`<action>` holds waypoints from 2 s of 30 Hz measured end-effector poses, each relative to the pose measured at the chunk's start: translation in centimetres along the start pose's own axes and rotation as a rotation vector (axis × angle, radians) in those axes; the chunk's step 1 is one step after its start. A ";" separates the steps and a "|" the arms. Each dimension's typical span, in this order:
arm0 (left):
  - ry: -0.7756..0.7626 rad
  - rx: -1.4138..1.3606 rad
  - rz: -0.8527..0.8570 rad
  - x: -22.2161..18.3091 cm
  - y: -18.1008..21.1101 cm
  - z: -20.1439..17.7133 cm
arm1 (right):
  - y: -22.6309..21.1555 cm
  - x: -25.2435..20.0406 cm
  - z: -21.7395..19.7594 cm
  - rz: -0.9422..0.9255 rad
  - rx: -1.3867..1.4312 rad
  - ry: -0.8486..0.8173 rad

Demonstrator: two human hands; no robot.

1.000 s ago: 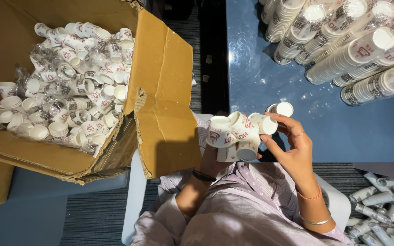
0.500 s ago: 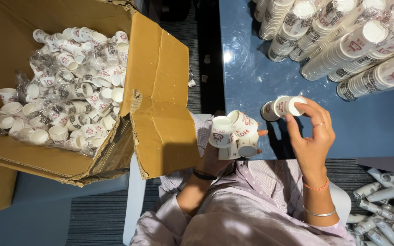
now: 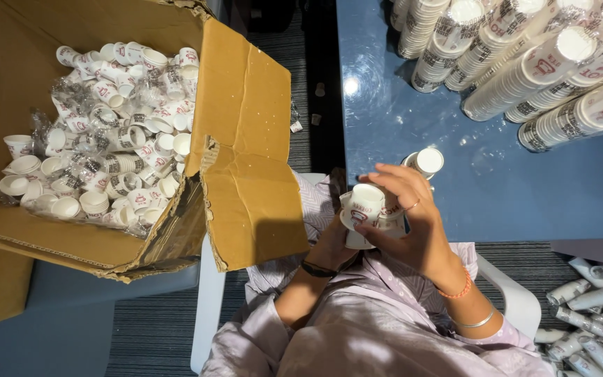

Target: The person sorts paper cups from a cardboard box, stacks them into several towers on a table, and places a stack of cups into a clear plastic sleeve.

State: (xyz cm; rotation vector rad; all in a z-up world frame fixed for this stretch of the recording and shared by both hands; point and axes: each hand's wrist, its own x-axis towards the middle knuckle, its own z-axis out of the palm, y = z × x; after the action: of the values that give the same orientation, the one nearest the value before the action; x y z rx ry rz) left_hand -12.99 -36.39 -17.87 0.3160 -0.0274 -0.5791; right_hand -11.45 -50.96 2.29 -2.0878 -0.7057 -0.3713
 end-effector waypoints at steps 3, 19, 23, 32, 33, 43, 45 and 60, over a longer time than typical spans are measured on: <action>0.022 0.041 0.023 0.0 -0.2 -0.4 | 0.6 -1.4 1.1 0.181 0.175 0.024; -0.045 0.120 -0.019 -0.2 4.8 9.6 | 8.2 -3.4 -0.5 0.221 0.118 0.442; -0.052 0.093 -0.013 -0.3 4.9 10.0 | 7.9 -3.0 -0.1 0.249 -0.082 0.405; -0.042 0.152 -0.045 -0.3 3.3 6.8 | 1.5 -1.8 -1.6 0.259 -0.015 0.175; -0.038 0.144 -0.058 -0.4 3.4 7.1 | 0.2 -0.8 -1.8 0.206 -0.037 0.045; -0.124 -0.086 -0.089 0.1 3.5 8.7 | 3.2 -2.9 -1.1 0.417 0.381 0.249; -0.096 -0.075 -0.056 0.2 3.4 8.3 | 4.3 -3.3 -1.3 0.363 0.422 0.455; 0.078 -0.273 0.051 0.4 3.5 6.2 | 4.8 -2.0 -1.5 0.178 -0.226 0.476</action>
State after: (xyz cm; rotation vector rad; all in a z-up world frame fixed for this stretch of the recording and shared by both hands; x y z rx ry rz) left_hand -11.44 -35.63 -10.89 0.0723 0.1178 -0.5124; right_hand -10.12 -55.10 -1.01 -2.1335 -0.2010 -0.8422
